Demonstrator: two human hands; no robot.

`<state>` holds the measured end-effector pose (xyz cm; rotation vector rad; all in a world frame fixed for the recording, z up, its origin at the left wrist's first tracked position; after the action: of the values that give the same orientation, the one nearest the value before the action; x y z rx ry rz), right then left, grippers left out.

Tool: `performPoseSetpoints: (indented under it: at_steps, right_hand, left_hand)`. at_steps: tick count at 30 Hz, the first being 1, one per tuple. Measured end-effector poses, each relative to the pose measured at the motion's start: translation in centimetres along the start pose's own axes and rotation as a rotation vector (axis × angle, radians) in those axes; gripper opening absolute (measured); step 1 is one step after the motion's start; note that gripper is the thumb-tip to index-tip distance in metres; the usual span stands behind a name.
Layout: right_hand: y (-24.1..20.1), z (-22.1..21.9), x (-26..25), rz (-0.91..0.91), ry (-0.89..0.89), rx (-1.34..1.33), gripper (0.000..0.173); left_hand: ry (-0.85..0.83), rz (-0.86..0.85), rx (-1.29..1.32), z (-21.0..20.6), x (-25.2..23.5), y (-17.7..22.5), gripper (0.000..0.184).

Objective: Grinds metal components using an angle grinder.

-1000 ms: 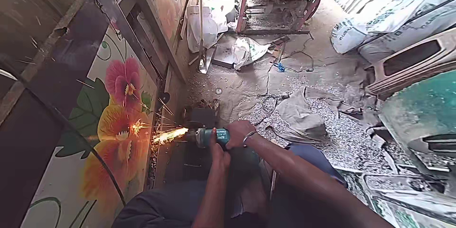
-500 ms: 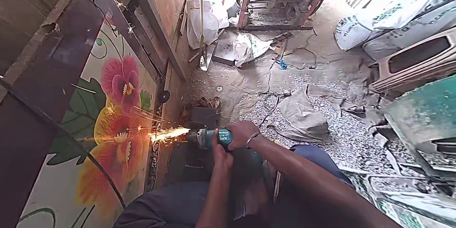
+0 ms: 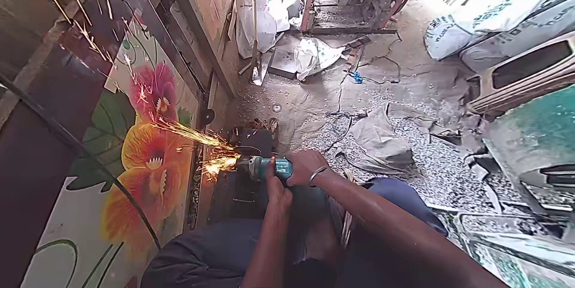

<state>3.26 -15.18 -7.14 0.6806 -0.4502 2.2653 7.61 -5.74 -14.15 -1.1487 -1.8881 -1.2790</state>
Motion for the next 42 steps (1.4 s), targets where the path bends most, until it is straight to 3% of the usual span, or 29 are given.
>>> performPoseSetpoints:
  at_steps: [12, 27, 42]
  right_hand:
    - [0.3, 0.6, -2.9, 0.095, -0.012, 0.018, 0.07]
    - [0.5, -0.3, -0.3, -0.003, -0.003, -0.046, 0.068]
    - [0.5, -0.2, -2.0, 0.079, 0.009, -0.006, 0.069]
  left_hand:
    - [-0.015, -0.035, 0.042, -1.0, -1.0, 0.2, 0.028]
    - [-0.055, -0.044, -0.012, -0.3, -0.3, -0.2, 0.026]
    - [-0.061, -0.083, 0.009, -0.8, -0.7, 0.0, 0.028]
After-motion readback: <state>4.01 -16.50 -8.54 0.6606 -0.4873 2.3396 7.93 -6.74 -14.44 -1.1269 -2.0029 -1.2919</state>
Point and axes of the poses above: each hand's wrist, its own x-axis away from the middle knuckle, its own z-axis out of the back of the hand, y = z × x, the point moved 6 cm from there along -x, towards the middle knuckle, and after that the axes turned 9 degrees about y, right-handed, at the moved point
